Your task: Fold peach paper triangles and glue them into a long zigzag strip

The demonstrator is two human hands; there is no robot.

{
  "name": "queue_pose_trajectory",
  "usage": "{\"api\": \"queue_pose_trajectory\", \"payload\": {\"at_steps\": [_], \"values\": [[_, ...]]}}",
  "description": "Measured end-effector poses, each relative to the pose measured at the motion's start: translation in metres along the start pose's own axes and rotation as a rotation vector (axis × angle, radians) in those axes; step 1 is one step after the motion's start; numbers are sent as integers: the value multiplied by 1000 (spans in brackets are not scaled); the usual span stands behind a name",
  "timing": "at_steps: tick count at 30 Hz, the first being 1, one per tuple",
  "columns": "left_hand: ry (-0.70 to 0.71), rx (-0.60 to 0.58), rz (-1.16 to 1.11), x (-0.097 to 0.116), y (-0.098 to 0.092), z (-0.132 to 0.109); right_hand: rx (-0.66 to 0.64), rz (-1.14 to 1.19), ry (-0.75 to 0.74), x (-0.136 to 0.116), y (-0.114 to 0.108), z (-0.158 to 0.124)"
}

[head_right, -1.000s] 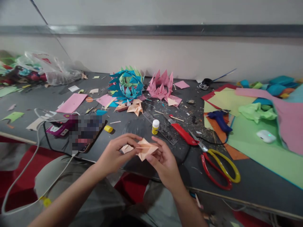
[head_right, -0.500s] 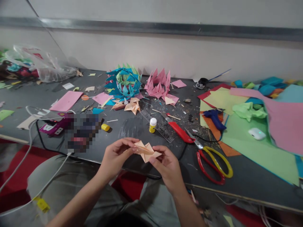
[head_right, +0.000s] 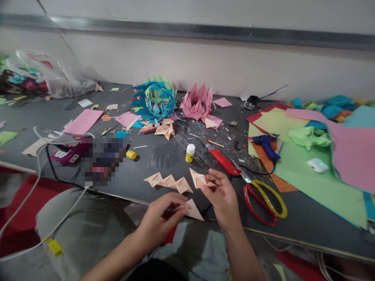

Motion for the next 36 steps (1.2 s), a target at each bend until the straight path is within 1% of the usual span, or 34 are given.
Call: {"api": "queue_pose_trajectory", "payload": {"at_steps": [2, 4, 5, 6, 8, 10, 11, 12, 13, 15, 16, 17, 18, 19, 23, 25, 26, 27, 29, 31, 33, 36], "values": [[153, -81, 118, 9, 22, 0, 1, -8, -3, -1, 0, -1], [272, -130, 326, 14, 39, 0, 6, -23, -12, -3, -2, -1], [303, -116, 434, 16, 43, 1, 7, -33, -18, -4, -4, -1], [319, -79, 518, 19, 42, 4, 7, -44, -24, -6, -5, 0], [318, 51, 580, 30, 29, 12, -2, -56, -40, -11, -8, 0], [305, 164, 519, 42, 10, 22, -32, -56, -54, -16, -9, -2], [301, 185, 473, 46, 1, 28, -58, -56, -58, -18, -9, -3], [292, 162, 426, 49, -4, 36, -94, -59, -57, -20, -7, -4], [289, 100, 373, 50, -5, 44, -132, -65, -47, -21, -5, -6], [273, -91, 250, 49, 1, 57, -198, -80, -10, -19, -1, -9], [252, -156, 191, 47, 3, 61, -217, -83, 13, -18, 1, -11], [225, -190, 137, 45, 4, 64, -226, -83, 37, -15, 2, -11], [193, -185, 91, 41, 4, 66, -226, -75, 62, -13, 3, -12], [158, -156, 52, 37, 3, 67, -221, -62, 84, -9, 3, -11], [-18, 3, -131, 13, -1, 62, -212, -17, 172, 5, 8, -10], [-96, 79, -223, 1, -3, 58, -194, -11, 186, 10, 8, -9], [-119, 92, -250, -3, -4, 57, -174, -8, 178, 10, 7, -8], [-131, 81, -266, -5, -3, 56, -145, -5, 157, 10, 5, -7], [-135, 12, -265, -6, 0, 55, -88, -10, 87, 5, 0, -6], [-117, -49, -228, -3, 1, 54, -66, -38, 5, -2, -2, -6], [-67, -71, -170, 3, -2, 54, -98, -88, -72, -11, 0, -8], [51, -100, -130, 14, -5, 53, -213, -191, -129, -18, 7, -11]]}}
Point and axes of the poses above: each hand's wrist, its own z-axis towards the middle knuckle, its own y-axis out of the palm, x = y × z, the point moved 9 cm from there along z, towards the middle knuckle, and after that the axes turned 5 degrees about y, right-handed, at the moved point
